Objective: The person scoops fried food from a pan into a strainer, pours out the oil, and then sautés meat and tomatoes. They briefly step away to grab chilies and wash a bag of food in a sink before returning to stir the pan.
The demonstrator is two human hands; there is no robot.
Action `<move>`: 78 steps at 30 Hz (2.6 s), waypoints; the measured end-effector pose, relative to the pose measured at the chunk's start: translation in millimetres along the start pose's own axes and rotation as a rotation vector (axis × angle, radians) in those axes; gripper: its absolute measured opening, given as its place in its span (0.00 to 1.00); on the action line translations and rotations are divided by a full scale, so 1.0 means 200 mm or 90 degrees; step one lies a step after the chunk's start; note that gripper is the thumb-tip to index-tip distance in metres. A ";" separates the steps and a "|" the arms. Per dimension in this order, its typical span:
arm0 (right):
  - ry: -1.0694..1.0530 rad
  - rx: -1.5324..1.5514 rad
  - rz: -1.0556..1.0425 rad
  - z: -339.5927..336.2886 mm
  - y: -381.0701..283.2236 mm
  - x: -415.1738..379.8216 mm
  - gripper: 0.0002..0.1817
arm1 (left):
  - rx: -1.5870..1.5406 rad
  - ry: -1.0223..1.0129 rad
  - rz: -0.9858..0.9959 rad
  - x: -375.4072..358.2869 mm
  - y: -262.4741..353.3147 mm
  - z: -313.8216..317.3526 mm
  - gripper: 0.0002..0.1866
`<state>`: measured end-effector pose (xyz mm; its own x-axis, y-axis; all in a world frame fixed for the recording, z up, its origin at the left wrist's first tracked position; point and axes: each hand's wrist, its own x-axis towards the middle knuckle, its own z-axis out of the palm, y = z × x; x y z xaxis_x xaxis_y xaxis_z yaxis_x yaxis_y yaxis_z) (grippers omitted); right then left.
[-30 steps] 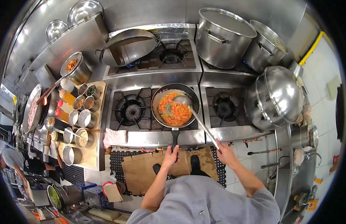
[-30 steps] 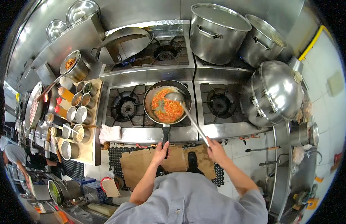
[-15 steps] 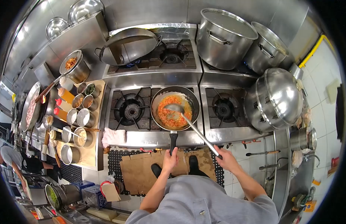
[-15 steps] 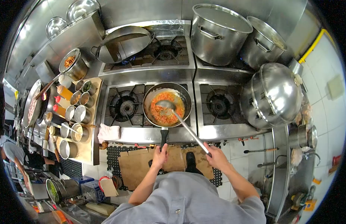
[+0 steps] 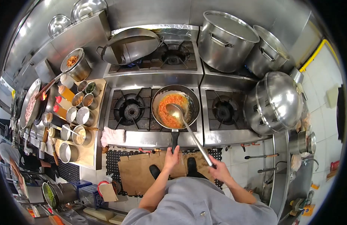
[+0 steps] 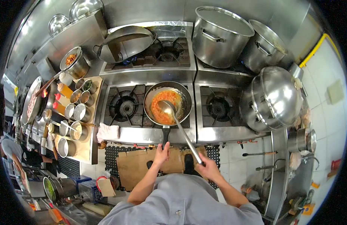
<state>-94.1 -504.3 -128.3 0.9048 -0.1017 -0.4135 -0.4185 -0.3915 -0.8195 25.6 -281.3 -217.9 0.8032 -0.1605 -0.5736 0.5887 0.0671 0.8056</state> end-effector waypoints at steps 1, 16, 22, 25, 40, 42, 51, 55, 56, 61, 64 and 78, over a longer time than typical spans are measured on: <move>0.054 -0.088 -0.160 -0.01 0.03 0.09 0.32 | -0.003 -0.018 0.003 0.01 0.01 -0.01 0.22; -0.046 -0.142 -0.154 -0.19 -0.16 0.00 0.33 | -0.006 -0.014 -0.012 0.01 0.00 -0.05 0.22; -0.018 -0.151 -0.242 -0.18 -0.04 0.08 0.32 | -0.012 -0.022 0.000 0.00 0.01 -0.05 0.22; 0.008 -0.148 -0.096 -0.09 -0.01 0.27 0.30 | -0.032 -0.033 -0.006 0.03 -0.03 -0.06 0.22; -0.008 0.175 0.062 -0.07 -0.06 0.31 0.32 | 0.009 -0.031 -0.007 0.03 -0.02 -0.05 0.23; -0.054 0.159 0.046 0.00 -0.08 0.34 0.32 | 0.012 -0.029 -0.007 0.03 -0.01 -0.05 0.23; -0.046 0.073 0.068 -0.21 -0.11 0.17 0.31 | 0.015 -0.023 -0.033 0.00 0.04 -0.05 0.20; -0.047 0.215 0.073 -0.03 -0.07 0.33 0.31 | 0.006 -0.034 -0.024 0.01 0.01 -0.05 0.19; -0.073 0.166 0.064 -0.03 -0.07 0.30 0.31 | 0.006 -0.036 -0.020 0.02 0.01 -0.05 0.19; 0.018 -0.216 -0.291 -0.22 0.01 0.11 0.31 | 0.009 -0.026 -0.033 0.03 0.00 -0.06 0.24; 0.035 -0.292 -0.198 -0.31 -0.06 0.16 0.31 | 0.006 -0.033 -0.048 0.02 0.01 -0.05 0.20; -0.002 -0.302 -0.256 -0.21 -0.07 0.28 0.31 | 0.054 -0.040 0.004 0.02 0.00 -0.09 0.24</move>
<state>-34.1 -542.9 -124.3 0.9838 0.1401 -0.1114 0.0356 -0.7630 -0.6455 31.0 -264.0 -222.6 0.7976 -0.2220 -0.5608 0.5723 -0.0150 0.8199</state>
